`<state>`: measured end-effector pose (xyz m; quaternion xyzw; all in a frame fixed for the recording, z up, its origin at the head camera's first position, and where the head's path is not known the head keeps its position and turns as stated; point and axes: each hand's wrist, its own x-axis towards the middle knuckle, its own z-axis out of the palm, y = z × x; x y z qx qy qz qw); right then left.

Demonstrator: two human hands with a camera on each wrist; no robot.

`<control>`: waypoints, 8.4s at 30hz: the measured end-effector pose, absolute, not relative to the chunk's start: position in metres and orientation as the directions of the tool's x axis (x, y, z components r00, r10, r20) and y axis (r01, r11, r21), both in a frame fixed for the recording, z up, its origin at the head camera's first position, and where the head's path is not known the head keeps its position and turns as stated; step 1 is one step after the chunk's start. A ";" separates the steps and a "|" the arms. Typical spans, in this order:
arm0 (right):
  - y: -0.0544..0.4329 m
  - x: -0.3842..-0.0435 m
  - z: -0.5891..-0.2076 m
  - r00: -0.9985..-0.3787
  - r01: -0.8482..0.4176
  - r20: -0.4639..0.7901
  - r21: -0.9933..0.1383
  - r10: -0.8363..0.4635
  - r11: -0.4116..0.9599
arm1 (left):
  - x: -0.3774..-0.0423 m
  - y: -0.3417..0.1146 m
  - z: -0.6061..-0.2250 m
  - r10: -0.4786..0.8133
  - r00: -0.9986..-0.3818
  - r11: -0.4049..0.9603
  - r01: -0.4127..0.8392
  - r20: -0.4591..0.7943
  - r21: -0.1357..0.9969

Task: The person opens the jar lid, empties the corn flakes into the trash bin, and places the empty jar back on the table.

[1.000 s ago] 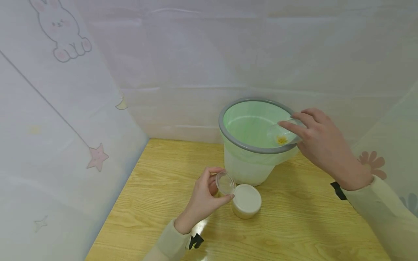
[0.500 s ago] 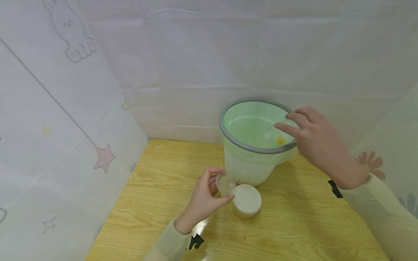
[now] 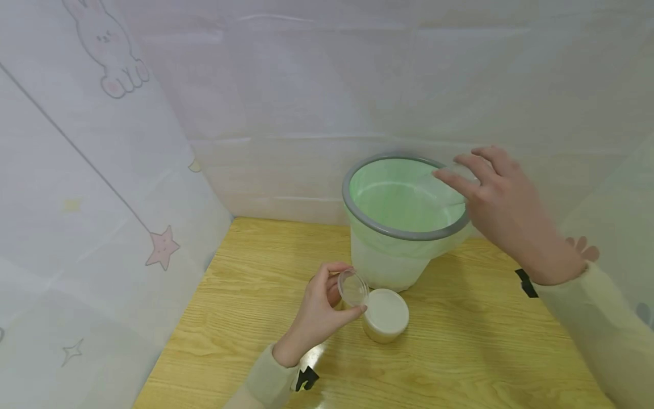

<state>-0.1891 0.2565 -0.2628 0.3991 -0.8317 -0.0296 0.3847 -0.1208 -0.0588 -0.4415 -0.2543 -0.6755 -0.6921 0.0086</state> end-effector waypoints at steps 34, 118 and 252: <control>0.266 -0.190 -0.282 -0.521 -0.630 0.527 0.293 -0.671 0.719 | -0.121 -0.055 -0.444 0.340 -0.846 -0.012 0.434 0.412 0.901; 0.318 -0.101 -0.468 -0.958 -0.009 0.208 -0.707 0.196 0.707 | -0.165 0.099 -0.483 0.716 -0.696 0.642 0.686 0.053 0.342; 0.231 -0.089 -0.560 -0.981 -0.172 0.078 -0.761 -0.176 0.626 | -0.153 -0.003 -0.522 0.609 -0.791 0.664 0.550 0.061 0.507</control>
